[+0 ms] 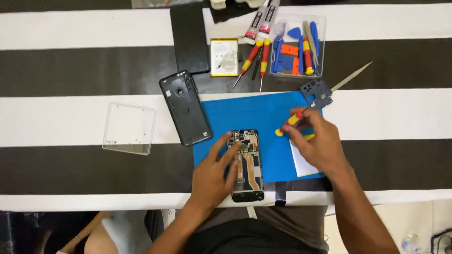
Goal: Assembling internal components of a smartphone by placing the internal frame and securing it with screws using a screwdriver.
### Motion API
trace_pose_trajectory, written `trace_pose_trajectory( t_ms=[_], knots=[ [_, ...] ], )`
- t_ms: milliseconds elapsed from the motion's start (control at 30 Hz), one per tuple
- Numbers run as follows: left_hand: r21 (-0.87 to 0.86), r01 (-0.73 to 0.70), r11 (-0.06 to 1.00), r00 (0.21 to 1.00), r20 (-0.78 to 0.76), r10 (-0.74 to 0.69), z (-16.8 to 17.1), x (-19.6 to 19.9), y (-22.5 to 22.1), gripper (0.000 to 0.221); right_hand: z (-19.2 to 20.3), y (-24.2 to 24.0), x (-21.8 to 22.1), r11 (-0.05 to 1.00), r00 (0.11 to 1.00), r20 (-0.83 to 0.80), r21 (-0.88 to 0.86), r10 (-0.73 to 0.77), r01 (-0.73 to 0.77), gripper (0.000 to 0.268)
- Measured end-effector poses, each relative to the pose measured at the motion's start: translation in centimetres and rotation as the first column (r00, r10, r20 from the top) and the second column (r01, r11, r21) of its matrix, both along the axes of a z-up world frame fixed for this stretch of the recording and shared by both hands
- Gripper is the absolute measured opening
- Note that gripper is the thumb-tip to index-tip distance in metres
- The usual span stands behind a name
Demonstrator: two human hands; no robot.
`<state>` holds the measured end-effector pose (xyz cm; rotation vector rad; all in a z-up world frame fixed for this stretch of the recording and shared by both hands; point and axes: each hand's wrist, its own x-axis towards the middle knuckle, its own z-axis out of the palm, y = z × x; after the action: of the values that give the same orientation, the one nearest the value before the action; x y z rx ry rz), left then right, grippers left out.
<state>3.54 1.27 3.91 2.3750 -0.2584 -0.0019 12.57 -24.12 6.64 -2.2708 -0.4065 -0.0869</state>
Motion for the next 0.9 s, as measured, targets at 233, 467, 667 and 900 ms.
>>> trace_pose_trajectory(
  t_ms=[233,467,667,900],
  knots=[
    [0.039,0.015,0.999,0.993,0.120,-0.019,0.3,-1.4,0.0,0.037,-0.5,-2.0,0.1,0.993,0.985,-0.155,-0.100,-0.077,0.062,0.043],
    [-0.078,0.018,0.997,0.999,-0.032,-0.020,0.5,-0.5,-1.3,0.034,-1.8,-3.5,0.8,0.986,0.920,-0.357,-0.075,-0.164,0.146,0.043],
    [-0.142,-0.052,0.988,0.995,-0.093,0.039,-0.4,-1.0,-1.0,0.030,-2.0,-1.9,1.3,0.982,0.865,-0.464,-0.104,-0.190,0.160,0.057],
    [-0.085,-0.094,0.992,0.995,0.036,0.097,-0.9,0.3,0.0,0.027,-0.5,-0.9,1.9,0.986,0.861,-0.489,-0.146,-0.139,0.076,0.092]
  ],
)
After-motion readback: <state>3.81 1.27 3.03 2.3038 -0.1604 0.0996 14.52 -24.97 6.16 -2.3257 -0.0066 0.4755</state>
